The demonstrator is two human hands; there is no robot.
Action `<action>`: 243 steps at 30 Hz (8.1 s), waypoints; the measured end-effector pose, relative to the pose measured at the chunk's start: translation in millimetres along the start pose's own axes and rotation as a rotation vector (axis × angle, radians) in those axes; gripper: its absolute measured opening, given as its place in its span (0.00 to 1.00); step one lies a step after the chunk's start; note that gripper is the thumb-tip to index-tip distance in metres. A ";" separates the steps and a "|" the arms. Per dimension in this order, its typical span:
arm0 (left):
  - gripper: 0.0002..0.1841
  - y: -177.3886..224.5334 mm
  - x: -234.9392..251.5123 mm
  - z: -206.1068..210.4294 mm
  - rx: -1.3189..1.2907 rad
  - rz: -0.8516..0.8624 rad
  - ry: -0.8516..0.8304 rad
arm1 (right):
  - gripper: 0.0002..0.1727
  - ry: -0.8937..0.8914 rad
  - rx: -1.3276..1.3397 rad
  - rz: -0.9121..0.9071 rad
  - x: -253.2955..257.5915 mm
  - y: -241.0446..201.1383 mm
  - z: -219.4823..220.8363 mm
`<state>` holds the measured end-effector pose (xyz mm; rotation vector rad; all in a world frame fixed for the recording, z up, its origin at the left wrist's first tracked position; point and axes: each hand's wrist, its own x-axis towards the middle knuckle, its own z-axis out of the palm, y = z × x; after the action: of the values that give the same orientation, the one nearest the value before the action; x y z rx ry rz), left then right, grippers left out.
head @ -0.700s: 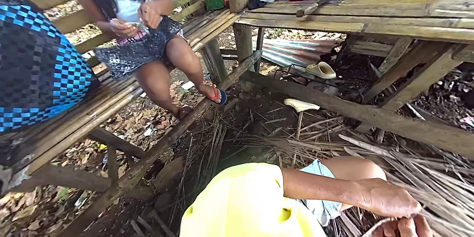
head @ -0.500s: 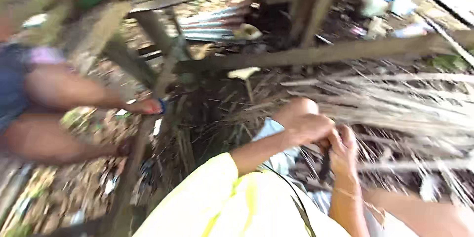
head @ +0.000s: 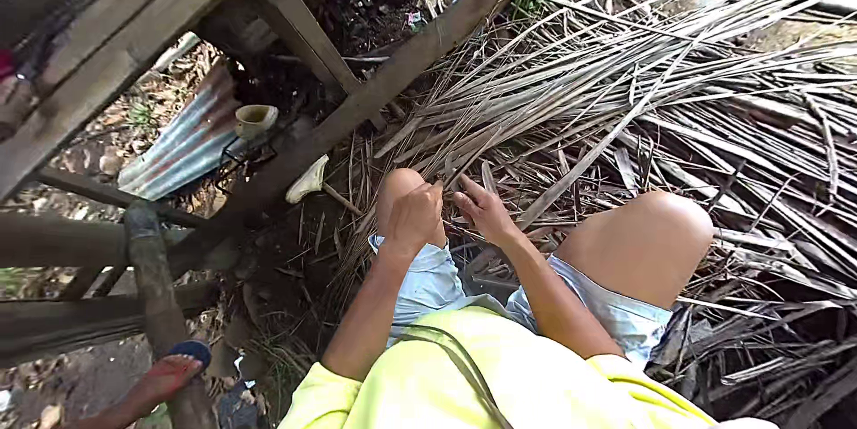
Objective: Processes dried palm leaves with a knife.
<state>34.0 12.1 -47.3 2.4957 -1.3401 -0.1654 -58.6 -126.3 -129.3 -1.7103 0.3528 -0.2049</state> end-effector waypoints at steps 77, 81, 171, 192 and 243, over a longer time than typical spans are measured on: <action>0.11 -23.8 -21.4 -42.0 -0.849 -0.425 -0.383 | 0.26 0.184 0.324 -0.024 -2.8 0.6 -40.3; 0.14 -42.0 -37.7 -53.3 -0.901 -0.384 -0.454 | 0.26 0.264 0.384 -0.026 -2.8 3.9 -60.7; 0.18 -2.9 98.4 14.0 -0.128 -0.008 -0.164 | 0.30 0.639 -0.069 0.138 -8.8 -7.9 -50.2; 0.15 -8.6 72.3 10.5 -0.187 -0.106 -0.283 | 0.35 0.532 -0.474 0.626 8.3 6.9 -106.0; 0.16 7.1 104.5 21.8 -0.040 -0.046 -0.169 | 0.29 0.350 0.091 0.118 18.7 20.2 -34.2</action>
<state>81.3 -82.8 -61.3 2.5272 -1.3288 -0.4182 -54.8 -167.2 -144.6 -1.5573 0.6907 -0.4290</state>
